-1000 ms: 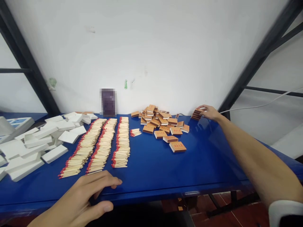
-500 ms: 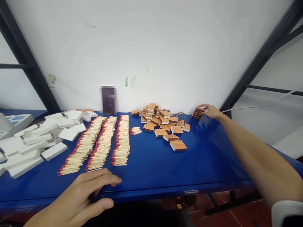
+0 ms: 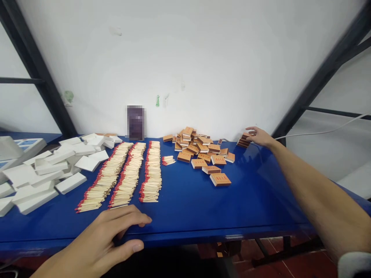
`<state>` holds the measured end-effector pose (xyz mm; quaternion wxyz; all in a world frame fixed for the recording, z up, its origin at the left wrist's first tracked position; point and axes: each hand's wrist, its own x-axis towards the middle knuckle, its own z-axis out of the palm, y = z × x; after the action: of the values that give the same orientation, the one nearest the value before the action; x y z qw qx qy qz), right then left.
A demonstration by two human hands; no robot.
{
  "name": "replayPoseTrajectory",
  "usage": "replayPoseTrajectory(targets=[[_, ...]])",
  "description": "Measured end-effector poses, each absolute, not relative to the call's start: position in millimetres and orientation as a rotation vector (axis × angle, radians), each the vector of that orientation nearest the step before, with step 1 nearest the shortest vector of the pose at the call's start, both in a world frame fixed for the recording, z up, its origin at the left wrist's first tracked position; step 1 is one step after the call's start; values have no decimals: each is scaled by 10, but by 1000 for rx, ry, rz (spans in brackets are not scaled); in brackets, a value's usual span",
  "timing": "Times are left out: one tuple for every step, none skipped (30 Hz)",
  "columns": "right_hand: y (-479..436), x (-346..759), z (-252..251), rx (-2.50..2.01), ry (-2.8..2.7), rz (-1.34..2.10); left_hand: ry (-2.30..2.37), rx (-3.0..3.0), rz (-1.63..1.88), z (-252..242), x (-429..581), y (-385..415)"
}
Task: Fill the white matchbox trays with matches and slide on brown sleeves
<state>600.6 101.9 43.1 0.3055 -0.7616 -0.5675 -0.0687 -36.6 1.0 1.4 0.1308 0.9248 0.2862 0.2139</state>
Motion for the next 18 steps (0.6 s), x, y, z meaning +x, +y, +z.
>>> replayPoseTrajectory(targets=[[1007,5953,465,-2034,-1461,-200,827,2689,619,29,-356,-6],[993,5885,502,-2045,-1416,-234,820,2694,616,54,-351,-21],[975,5798,541,-2043,-1377,-280,819,2697,623,89,-354,-32],[951,5693,579,-2019,-1355,-335,814,2702,644,135,-370,-33],[919,5569,613,-1983,-1347,-387,821,2705,687,192,-404,-21],[874,5427,637,-1943,-1358,-421,848,2709,768,256,-457,10],[814,5269,649,-1904,-1382,-437,904,2717,871,323,-534,63],[735,5098,646,-1869,-1430,-430,1029,2699,995,388,-633,137],[637,4918,625,-1837,-1494,-414,1195,2691,1103,443,-752,231],[521,4733,586,-1810,-1554,-400,1355,2713,1165,485,-885,340],[392,4549,532,-1781,-1625,-376,1483,2757,1214,509,-1025,457],[256,4371,464,-1746,-1721,-345,1538,2835,1163,517,-1161,571],[119,4205,387,-1684,-1865,-318,1549,2912,1041,510,-1285,673],[-9,4058,306,-1629,-1960,-313,1560,2965,959,493,-1390,754],[-124,3933,228,-1596,-2021,-309,1582,2997,871,471,-1470,810],[-219,3834,156,-1583,-2068,-297,1635,3011,822,448,-1522,839],[-293,3762,96,-1594,-2102,-273,1682,3024,754,428,-1548,842],[-344,3716,48,-1593,-2117,-257,1737,3030,687,413,-1551,825]])
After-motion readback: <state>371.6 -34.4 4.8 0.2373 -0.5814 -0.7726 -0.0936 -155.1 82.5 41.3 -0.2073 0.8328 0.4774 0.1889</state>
